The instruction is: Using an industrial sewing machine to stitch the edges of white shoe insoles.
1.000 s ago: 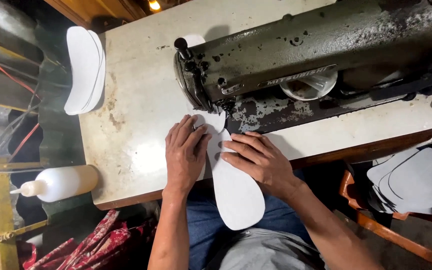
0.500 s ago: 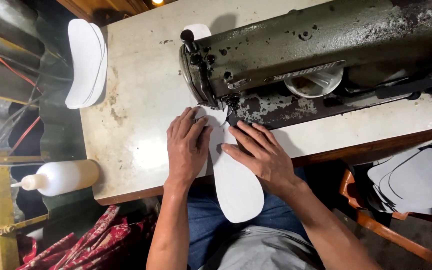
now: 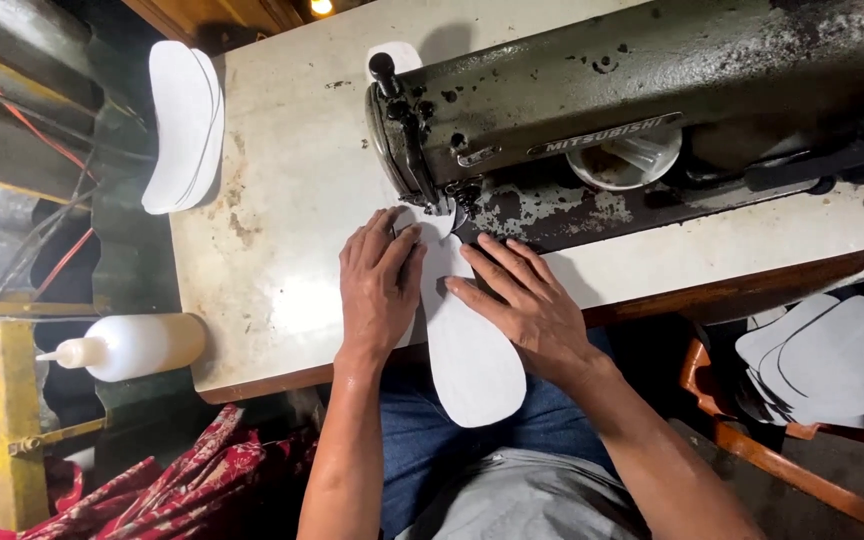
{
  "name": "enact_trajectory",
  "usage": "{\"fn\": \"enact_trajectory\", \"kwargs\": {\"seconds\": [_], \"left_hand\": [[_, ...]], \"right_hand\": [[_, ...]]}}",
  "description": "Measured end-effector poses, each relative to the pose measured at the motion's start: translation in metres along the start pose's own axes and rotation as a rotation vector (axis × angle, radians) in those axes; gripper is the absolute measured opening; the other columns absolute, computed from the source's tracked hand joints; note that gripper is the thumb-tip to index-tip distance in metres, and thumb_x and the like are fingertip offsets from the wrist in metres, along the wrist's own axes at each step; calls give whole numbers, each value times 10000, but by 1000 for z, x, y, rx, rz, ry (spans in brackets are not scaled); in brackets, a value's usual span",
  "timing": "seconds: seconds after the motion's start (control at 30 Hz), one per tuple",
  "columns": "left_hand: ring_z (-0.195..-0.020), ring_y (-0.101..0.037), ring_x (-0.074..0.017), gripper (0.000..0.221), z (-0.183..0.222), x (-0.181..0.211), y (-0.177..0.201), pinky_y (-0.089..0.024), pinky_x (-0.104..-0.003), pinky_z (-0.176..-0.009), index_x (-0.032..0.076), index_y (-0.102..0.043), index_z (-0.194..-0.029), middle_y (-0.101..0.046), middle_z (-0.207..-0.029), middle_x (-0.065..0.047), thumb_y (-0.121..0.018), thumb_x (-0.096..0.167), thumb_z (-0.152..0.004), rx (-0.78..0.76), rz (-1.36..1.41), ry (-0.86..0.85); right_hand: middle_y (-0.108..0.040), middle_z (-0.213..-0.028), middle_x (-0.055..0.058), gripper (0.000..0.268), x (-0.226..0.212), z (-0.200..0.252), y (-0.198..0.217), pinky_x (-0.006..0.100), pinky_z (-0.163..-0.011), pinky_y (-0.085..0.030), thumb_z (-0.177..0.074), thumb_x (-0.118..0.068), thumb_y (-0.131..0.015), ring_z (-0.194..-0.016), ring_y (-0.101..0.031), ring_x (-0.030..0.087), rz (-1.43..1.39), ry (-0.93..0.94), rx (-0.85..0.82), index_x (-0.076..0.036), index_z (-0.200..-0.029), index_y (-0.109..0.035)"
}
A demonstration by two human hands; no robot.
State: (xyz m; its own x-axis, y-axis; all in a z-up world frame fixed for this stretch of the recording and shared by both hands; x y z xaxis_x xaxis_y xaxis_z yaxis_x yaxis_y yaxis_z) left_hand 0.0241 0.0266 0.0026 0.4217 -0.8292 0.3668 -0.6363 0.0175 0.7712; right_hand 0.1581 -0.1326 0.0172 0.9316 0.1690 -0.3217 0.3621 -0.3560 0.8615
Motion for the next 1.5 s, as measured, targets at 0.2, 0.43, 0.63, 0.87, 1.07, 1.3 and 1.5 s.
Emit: {"fn": "enact_trajectory", "kwargs": {"seconds": [0.2,0.43,0.63,0.87,1.07,1.3,1.5], "left_hand": [[-1335,-588,-309,182,0,4,5,-441,-494,-1103,159,-767,-1145,-690,-1276,-112,-711,188,-974,-53,27,17],[-1349,-574,-322,228,1,4,4,-435,-498,-1125,139,-756,-1195,-695,-1279,-141,-696,186,-980,-82,70,44],[-1352,-570,-330,224,-1,7,8,-437,-512,-1129,142,-766,-1185,-698,-1283,-148,-688,188,-980,-93,70,54],[-1373,-550,-328,250,-4,9,9,-424,-505,-1144,142,-761,-1214,-687,-1319,-148,-680,186,-982,-118,77,82],[-1388,-537,-312,255,-2,11,7,-423,-497,-1150,156,-754,-1223,-671,-1349,-127,-685,202,-982,-104,47,91],[-1403,-517,-319,283,-2,11,6,-410,-504,-1160,169,-733,-1265,-648,-1378,-131,-666,214,-994,-132,35,102],[-1406,-510,-337,280,-7,10,6,-405,-520,-1154,149,-727,-1269,-641,-1374,-152,-651,199,-1004,-136,76,103]], "right_hand": [[-500,-1496,233,688,-2,-3,0,564,-1198,-278,-784,-35,-758,-1477,-379,412,-44,-64,-23,-148,-1438,-578],[-539,-1444,227,550,-12,-12,6,560,-1179,-304,-826,-42,-726,-1457,-404,406,-50,-112,41,-143,-1357,-626],[-511,-1481,219,586,-4,-10,-3,555,-1181,-305,-844,-30,-709,-1472,-382,400,-34,-62,40,-157,-1404,-590],[-451,-1536,210,660,-9,-14,7,533,-1211,-254,-851,-12,-683,-1509,-317,381,-15,-118,-59,-163,-1471,-517],[-387,-1576,219,749,-7,-12,4,534,-1229,-201,-830,-2,-693,-1531,-258,385,-34,-143,-141,-156,-1519,-445],[-366,-1596,203,664,-9,-12,2,529,-1230,-192,-896,4,-613,-1541,-246,368,0,-148,-139,-169,-1515,-447],[-345,-1617,179,636,0,-8,-14,522,-1248,-148,-910,9,-584,-1558,-213,346,-2,-175,-160,-167,-1505,-442]]}}
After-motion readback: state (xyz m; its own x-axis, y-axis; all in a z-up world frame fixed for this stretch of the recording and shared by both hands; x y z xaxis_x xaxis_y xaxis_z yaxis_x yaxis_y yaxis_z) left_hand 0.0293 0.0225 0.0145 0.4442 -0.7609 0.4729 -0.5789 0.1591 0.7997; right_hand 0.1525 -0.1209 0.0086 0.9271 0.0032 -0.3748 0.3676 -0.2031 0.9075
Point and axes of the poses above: each hand's wrist, its own z-axis away from the middle knuckle, its own y-axis out of the back of the hand, x = y × z, the point moved 2 cm from there along -z, towards the middle knuckle
